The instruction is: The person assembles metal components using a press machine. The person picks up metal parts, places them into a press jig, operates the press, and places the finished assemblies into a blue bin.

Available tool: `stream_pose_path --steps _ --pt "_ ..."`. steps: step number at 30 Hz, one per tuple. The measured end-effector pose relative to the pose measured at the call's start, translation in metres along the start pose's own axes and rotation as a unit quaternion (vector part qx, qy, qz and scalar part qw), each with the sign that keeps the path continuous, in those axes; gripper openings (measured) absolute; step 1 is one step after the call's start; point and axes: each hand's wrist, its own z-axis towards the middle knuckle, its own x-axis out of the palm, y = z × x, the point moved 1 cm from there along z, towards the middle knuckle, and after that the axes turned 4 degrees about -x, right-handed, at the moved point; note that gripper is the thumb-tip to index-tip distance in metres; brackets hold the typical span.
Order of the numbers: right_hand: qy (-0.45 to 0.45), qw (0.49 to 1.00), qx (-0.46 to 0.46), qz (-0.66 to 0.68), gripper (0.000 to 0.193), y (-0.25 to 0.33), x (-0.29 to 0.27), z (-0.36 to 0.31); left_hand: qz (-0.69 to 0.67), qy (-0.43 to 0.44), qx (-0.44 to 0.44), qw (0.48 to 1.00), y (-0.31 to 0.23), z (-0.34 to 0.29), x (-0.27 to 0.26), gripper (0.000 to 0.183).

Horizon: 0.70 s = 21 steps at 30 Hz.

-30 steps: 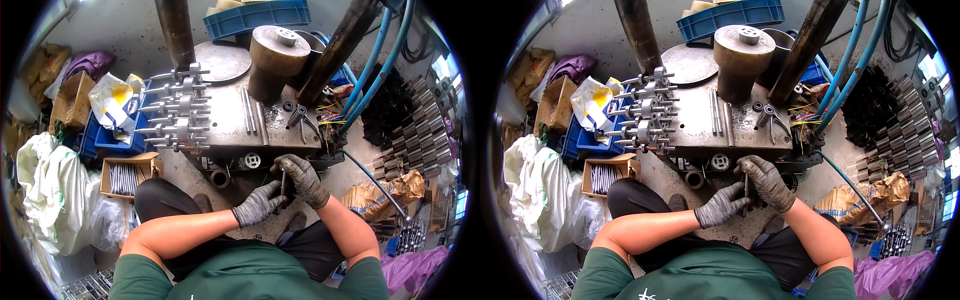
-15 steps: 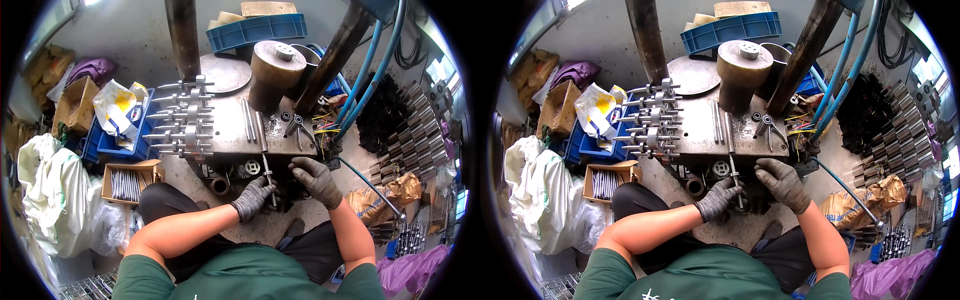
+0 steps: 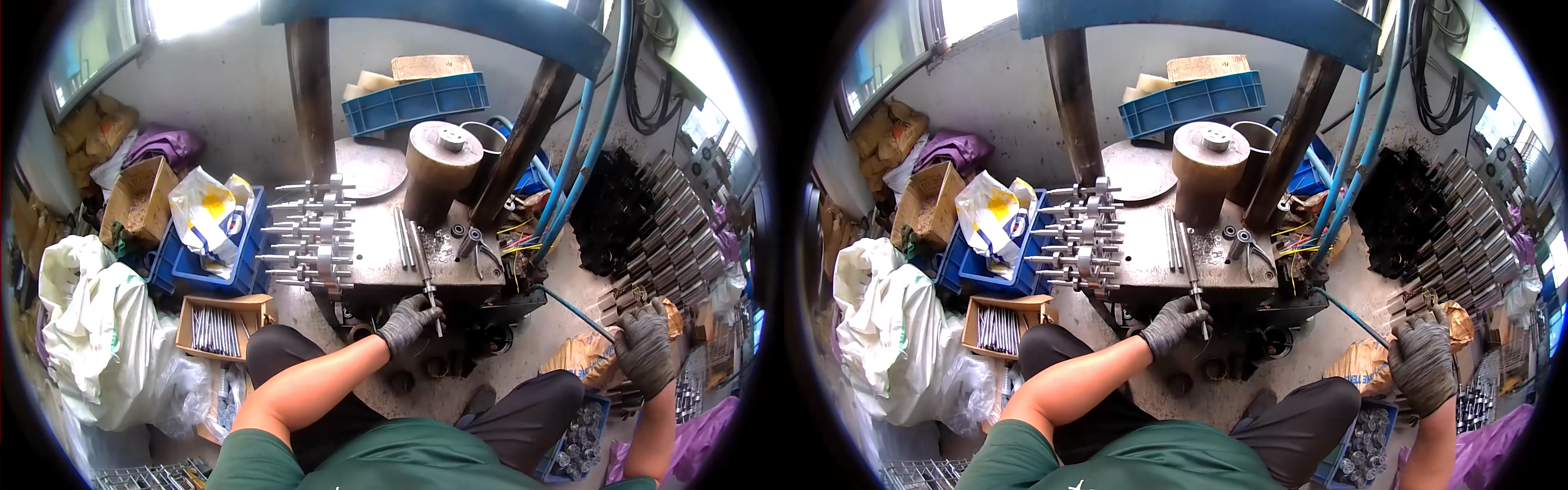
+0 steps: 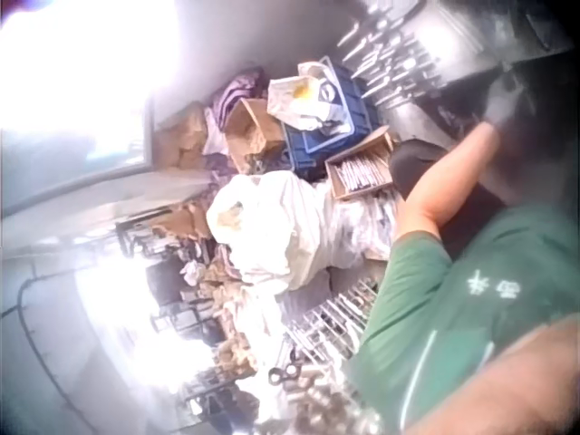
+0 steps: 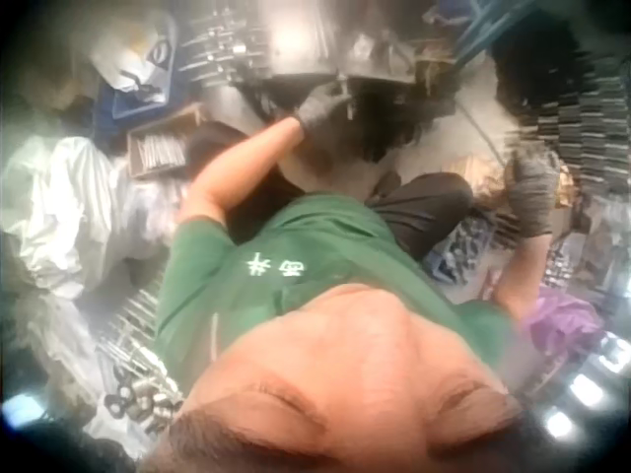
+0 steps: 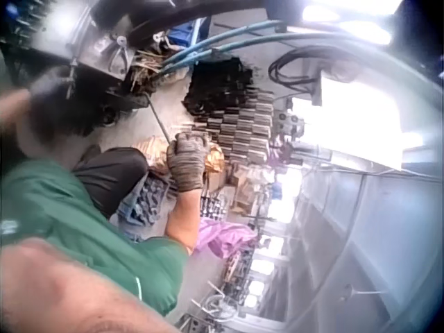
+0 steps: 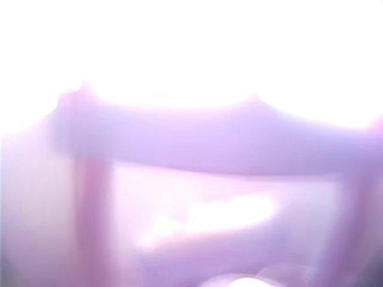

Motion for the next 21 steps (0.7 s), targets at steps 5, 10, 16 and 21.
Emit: stream_pose_path --steps 5,10,16,21 --pt "-0.009 0.992 0.071 0.103 0.022 -0.016 0.027 -0.027 0.094 -0.045 0.138 0.985 0.004 -0.009 0.001 0.032" --pt "-0.334 0.934 -0.02 0.126 0.039 -0.039 0.037 -0.016 0.238 -0.073 0.311 0.917 -0.066 -0.021 0.012 0.046" --pt "-0.44 0.875 0.049 0.197 0.059 -0.077 0.028 0.053 0.004 0.052 0.448 0.892 -0.179 0.003 0.036 0.061" --pt "-0.45 0.868 0.097 0.186 0.071 -0.087 0.011 0.115 0.075 -0.13 0.525 0.837 -0.291 0.063 0.029 0.036"
